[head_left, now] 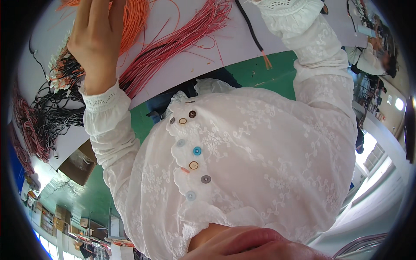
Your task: Manual assembly of wiring harnesses by inserting color-coded wires into plastic connectors.
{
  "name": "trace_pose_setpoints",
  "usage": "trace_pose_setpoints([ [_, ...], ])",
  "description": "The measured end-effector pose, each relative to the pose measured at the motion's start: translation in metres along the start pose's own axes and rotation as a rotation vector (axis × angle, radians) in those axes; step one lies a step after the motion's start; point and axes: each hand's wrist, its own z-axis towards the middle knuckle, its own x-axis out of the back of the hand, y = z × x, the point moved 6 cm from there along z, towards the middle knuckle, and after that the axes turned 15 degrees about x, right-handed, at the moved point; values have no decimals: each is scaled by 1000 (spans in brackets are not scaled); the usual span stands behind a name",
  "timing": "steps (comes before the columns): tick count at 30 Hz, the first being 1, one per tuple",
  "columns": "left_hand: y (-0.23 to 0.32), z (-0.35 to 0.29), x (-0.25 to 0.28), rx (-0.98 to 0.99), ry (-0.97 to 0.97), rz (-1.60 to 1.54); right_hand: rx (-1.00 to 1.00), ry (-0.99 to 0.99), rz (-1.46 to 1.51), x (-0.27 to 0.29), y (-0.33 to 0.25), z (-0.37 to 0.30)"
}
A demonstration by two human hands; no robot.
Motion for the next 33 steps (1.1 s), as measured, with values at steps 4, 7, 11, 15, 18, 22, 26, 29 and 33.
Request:
trace_pose_setpoints([
  [4, 23, 10, 6, 159, -23, 99, 15, 43, 47, 1, 5, -1],
  [7, 11, 8, 2, 235, -76, -27, 61, 70, 38, 1, -1, -3],
  [11, -12, 0, -3, 45, -53, -299, 108, 58, -4, -2, -8, -1],
  [15, -3, 4, -4, 408, -184, -327, 136, 42, -74, -2, -9, -4],
  [18, -5, 4, -5, 119, -141, -382, 174, 44, -84, -4, -10, -8],
  [22, -22, 2, -14, 295, -217, -451, -708, -99, -14, -6, -22, 15],
  [26, -43, 6, -19, 508, -481, -737, 309, 122, -146, -3, -14, 3],
  [29, -26, 10, -28, 543, -406, -804, 364, 108, -190, 6, -22, 2],
  [33, -35, -6, -18, -51, 44, -596, 270, 244, -32, -23, -5, 3],
])
